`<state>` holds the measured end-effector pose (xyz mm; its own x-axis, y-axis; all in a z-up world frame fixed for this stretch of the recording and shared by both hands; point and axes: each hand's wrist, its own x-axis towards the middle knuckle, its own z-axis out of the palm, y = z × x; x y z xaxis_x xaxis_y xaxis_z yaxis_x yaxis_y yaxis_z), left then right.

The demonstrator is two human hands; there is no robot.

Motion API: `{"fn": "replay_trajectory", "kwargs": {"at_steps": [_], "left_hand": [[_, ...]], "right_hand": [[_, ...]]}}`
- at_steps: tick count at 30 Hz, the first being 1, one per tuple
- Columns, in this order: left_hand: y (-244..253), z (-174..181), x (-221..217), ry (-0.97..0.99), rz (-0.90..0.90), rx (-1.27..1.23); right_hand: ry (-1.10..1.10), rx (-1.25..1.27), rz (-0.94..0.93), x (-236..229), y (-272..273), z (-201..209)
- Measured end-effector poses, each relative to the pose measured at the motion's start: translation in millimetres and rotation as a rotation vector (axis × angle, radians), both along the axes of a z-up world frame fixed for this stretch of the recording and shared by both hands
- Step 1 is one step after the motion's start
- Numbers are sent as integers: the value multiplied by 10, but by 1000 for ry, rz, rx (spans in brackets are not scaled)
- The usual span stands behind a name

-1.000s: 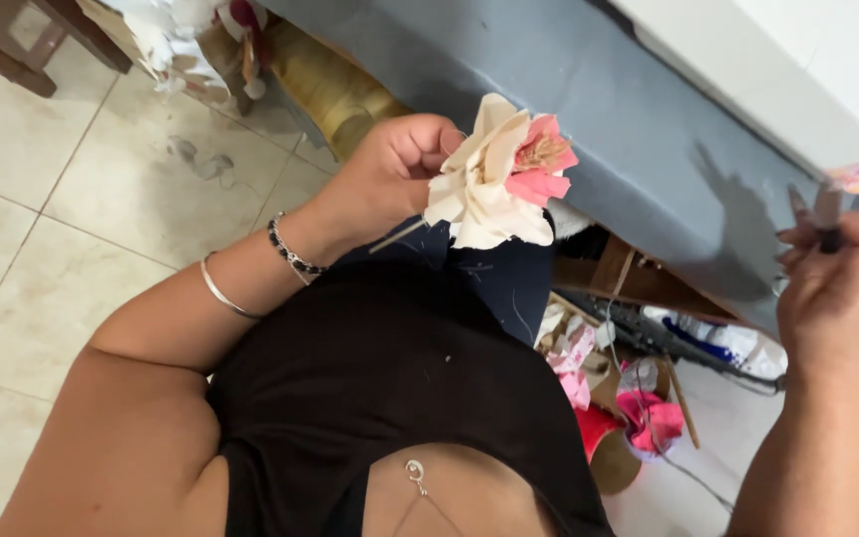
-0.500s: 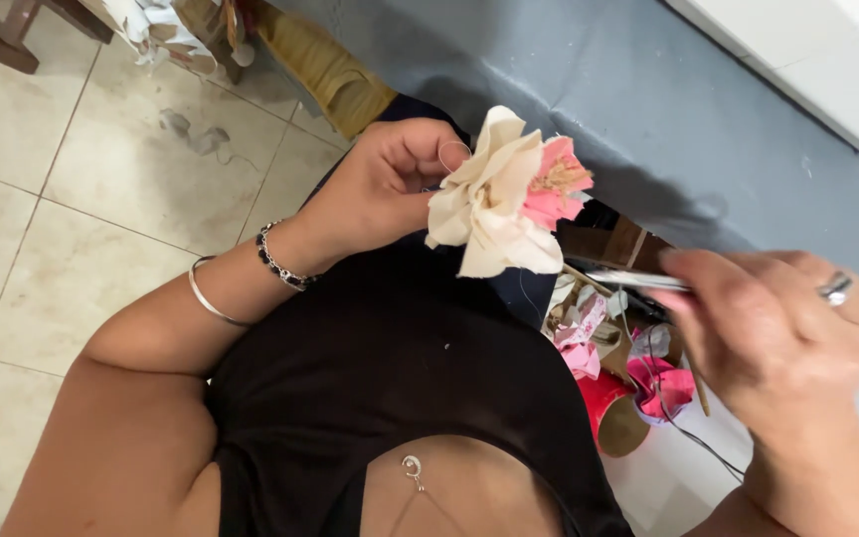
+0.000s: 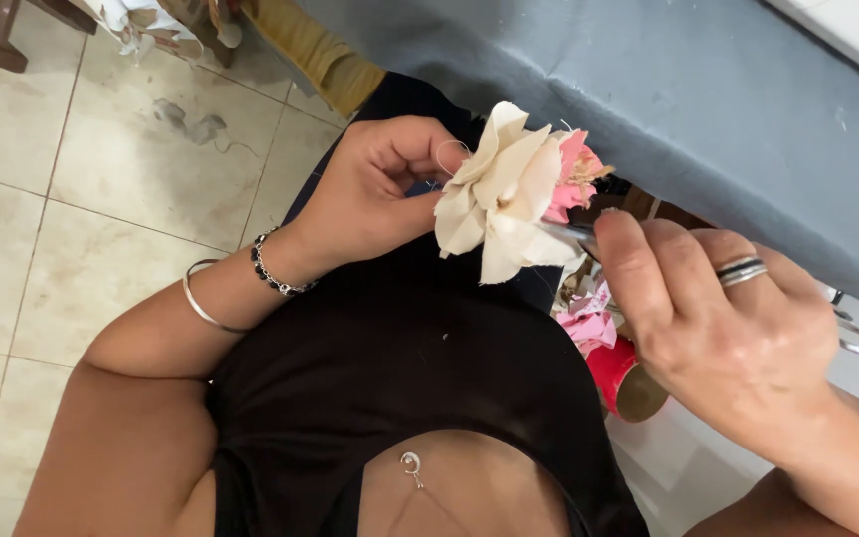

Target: Assembling a decorative fabric flower by layering and pinning petals

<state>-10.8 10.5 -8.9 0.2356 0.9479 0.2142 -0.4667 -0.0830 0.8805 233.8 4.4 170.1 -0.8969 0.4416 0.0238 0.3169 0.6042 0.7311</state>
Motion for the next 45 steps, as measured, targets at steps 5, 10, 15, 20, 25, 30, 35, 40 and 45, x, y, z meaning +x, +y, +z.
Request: {"fn": "replay_trajectory", "kwargs": {"at_steps": [5,10,15,20,25,30,35,40,45], "left_hand": [[-25,67,0,28,10,-1],[-28,100,28,63,20,12],[-85,73,98,72,77,-34],[-148,50,129,117,145,26],[-194,76,163,164,250,103],[-132,176,143,298,311,255],[-119,-32,165,229,397,208],[-106,-84,183,84,353,182],[-65,-55,222,112,350,317]], "right_hand": [[13,-18,-11,-47,0,13],[-65,-35,-13,-98,12,46],[-125,-109,23,-151,40,96],[-132,-82,75,-217,60,93],[-78,-54,117,-243,60,2],[-60,20,98,-235,90,59],[64,99,89,55,-81,87],[63,226,-135,227,-115,-34],[851,-693,-138,-14,35,-105]]}}
